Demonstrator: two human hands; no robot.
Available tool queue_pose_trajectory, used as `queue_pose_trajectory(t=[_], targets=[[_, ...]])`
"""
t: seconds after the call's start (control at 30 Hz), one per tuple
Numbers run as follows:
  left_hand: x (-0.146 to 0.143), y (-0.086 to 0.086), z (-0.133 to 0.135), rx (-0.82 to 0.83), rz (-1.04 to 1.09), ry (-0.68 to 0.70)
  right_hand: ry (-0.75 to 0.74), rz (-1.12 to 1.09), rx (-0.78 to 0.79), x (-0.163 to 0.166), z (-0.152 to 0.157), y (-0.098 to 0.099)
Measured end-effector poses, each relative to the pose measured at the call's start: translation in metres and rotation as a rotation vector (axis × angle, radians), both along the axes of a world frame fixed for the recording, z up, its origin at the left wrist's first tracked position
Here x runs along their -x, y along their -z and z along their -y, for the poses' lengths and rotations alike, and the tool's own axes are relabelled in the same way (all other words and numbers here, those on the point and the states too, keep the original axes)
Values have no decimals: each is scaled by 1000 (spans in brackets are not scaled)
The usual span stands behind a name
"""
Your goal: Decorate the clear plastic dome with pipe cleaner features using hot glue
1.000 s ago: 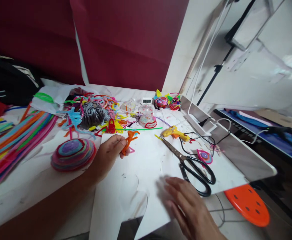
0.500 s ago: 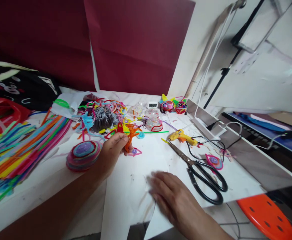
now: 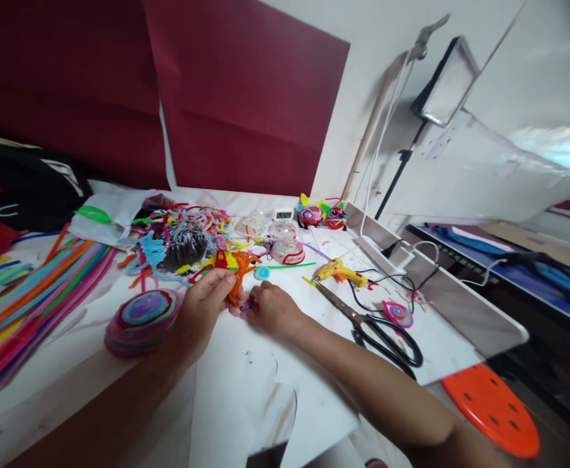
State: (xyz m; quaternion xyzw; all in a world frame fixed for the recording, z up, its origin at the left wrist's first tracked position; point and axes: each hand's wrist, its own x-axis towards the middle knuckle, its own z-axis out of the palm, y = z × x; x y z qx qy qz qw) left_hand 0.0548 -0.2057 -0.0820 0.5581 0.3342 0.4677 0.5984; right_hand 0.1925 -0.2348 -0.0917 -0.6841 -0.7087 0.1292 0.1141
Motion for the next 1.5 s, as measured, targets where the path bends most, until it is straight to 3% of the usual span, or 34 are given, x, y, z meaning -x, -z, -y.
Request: queue_pose_trajectory(t=[0.43,0.53,0.7,0.8,0.97,1.1,1.17,1.3,1.4,1.5], targets=[[1,2,-3,-76,-19,-64,47,-348,-65,-19,5,-1],[1,3,-2,-94,-48,-28,80,-429,-111,-50,23,-8],[-4,2,3,-63,-69,-25,183,-523,-225,-133,70,-18],[-7,2,6,-30,-88,-40,302,-469,-248,-179,91,-23],[-8,7,6,-59,-152,-1,356,-336,-287,-210,95,-29],[-7,11,4,-37,-137,24,317,-215,-384,-182,106,-29],[-8,13,4,-32,-122,23,140,-152,-399,-153,121,-25],[-10,16,7,-33,-115,24,-209,-263,-325,-86,153,-9],[-12,20,10,-36,-128,87,-351,-260,-270,-48,163,7],[-14,26,13,-18,-156,149,-399,-163,-273,-28,162,22]])
